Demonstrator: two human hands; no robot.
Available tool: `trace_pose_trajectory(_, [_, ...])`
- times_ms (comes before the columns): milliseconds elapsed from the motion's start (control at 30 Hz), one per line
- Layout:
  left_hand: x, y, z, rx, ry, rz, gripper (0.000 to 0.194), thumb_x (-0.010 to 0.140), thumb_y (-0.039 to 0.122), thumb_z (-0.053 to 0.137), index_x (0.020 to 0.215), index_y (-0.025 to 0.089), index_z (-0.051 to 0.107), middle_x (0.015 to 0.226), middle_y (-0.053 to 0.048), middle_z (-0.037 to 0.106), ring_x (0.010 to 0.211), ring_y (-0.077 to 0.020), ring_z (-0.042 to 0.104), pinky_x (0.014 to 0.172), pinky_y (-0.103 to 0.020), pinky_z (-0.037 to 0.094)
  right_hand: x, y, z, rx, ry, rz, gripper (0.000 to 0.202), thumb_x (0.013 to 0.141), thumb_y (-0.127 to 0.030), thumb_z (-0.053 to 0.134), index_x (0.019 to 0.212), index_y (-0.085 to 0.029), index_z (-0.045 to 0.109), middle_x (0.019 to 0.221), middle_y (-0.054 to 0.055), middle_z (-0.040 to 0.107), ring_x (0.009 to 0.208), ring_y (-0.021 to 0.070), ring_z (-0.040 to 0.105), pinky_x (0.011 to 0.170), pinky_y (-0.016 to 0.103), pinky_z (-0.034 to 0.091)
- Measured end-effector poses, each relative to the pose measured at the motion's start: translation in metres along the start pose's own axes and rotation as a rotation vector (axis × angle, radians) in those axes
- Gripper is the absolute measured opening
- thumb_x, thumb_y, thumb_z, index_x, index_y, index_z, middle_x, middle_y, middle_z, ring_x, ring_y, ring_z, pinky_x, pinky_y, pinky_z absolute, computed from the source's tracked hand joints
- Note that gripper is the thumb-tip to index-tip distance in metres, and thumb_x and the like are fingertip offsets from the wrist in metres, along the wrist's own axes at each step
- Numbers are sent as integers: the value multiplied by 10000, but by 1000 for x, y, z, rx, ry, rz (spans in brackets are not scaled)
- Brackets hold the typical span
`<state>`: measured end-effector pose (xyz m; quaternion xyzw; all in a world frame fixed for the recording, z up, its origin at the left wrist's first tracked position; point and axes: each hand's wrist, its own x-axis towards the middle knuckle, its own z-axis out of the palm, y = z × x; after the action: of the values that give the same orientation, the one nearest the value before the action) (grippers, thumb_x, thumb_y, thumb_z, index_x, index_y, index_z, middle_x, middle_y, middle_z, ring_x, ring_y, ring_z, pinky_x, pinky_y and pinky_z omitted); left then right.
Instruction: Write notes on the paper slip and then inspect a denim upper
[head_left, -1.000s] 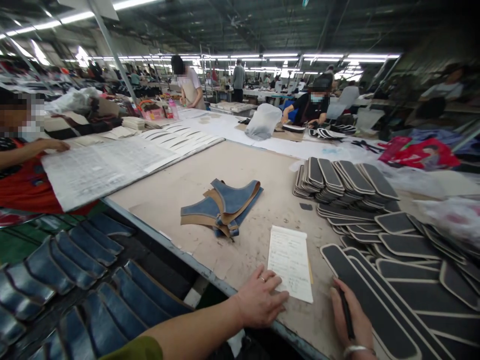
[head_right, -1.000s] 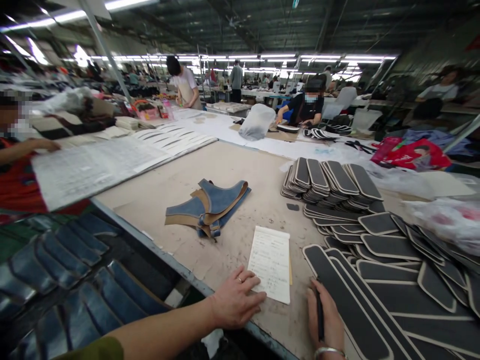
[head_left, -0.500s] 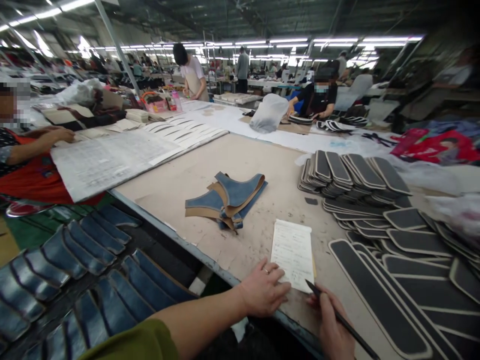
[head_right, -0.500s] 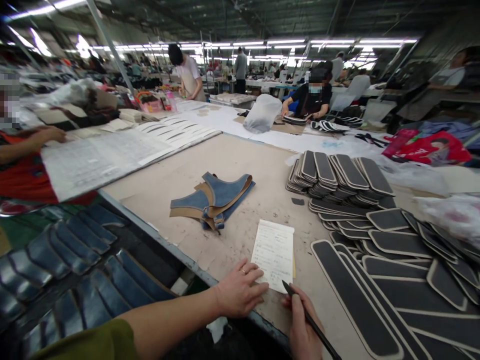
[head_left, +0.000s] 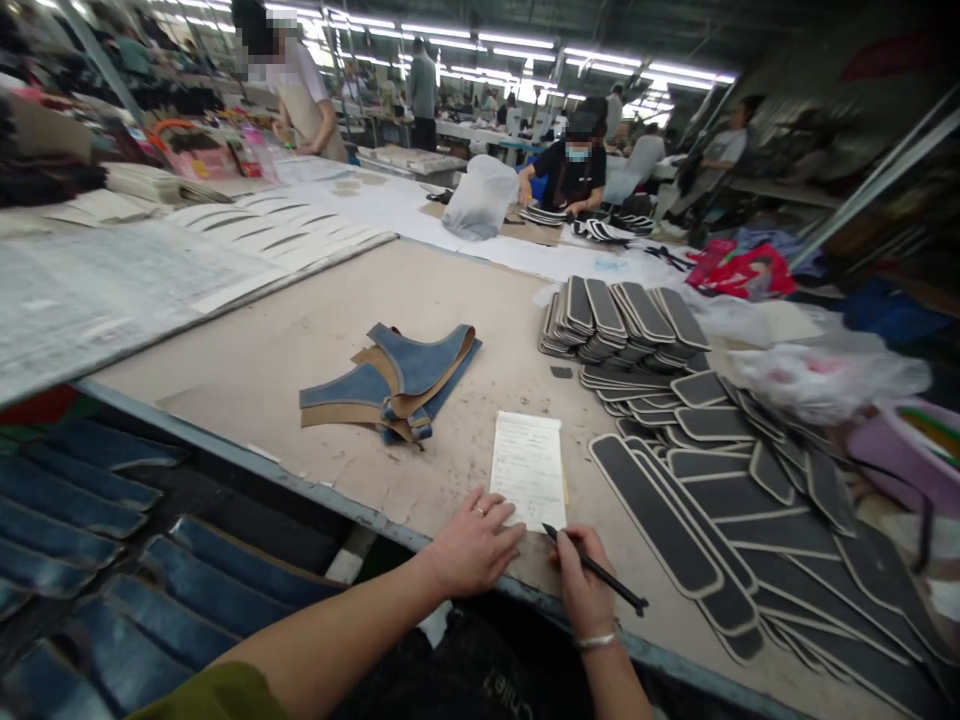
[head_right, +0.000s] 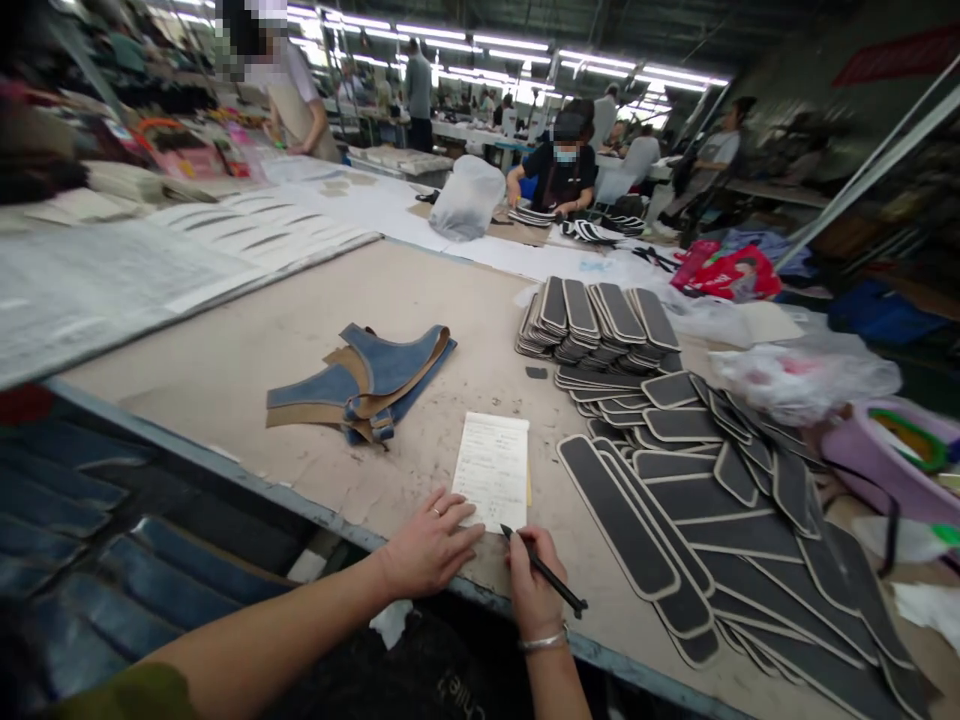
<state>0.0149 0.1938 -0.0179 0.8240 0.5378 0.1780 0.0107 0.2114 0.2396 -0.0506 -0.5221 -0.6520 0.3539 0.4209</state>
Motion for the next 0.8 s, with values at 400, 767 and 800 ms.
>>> trace_pose_trajectory(400, [1,-2,1,-25,-32,-8,333,933,382,372,1212,263,509,1216,-75,515,1196,-284,394,1063,-528,249,-2,-1,6,-157,22,-88,290,853,-492,536,857,-208,590,706,-14,629,628,163,600,613,265,457])
trace_pose_trajectory(767, [2,-3,4,-42,-47,-6,345,935,385,358,1224,255,493,1235,-74,505,1203,-282,393,1076,-523,233,2,-5,12,-222,12,-103,323,840,-513,526,824,-201,605,674,-20,631,593,151,584,577,245,458])
trace_pose_trajectory(800, [2,-3,3,-44,-44,-10,346,938,388,349,1223,254,493,1236,-74,504,1205,-282,391,1075,-524,233,2,-5,12,-230,11,-105,329,839,-518,524,823,-200,608,669,-20,630,589,152,583,574,246,457])
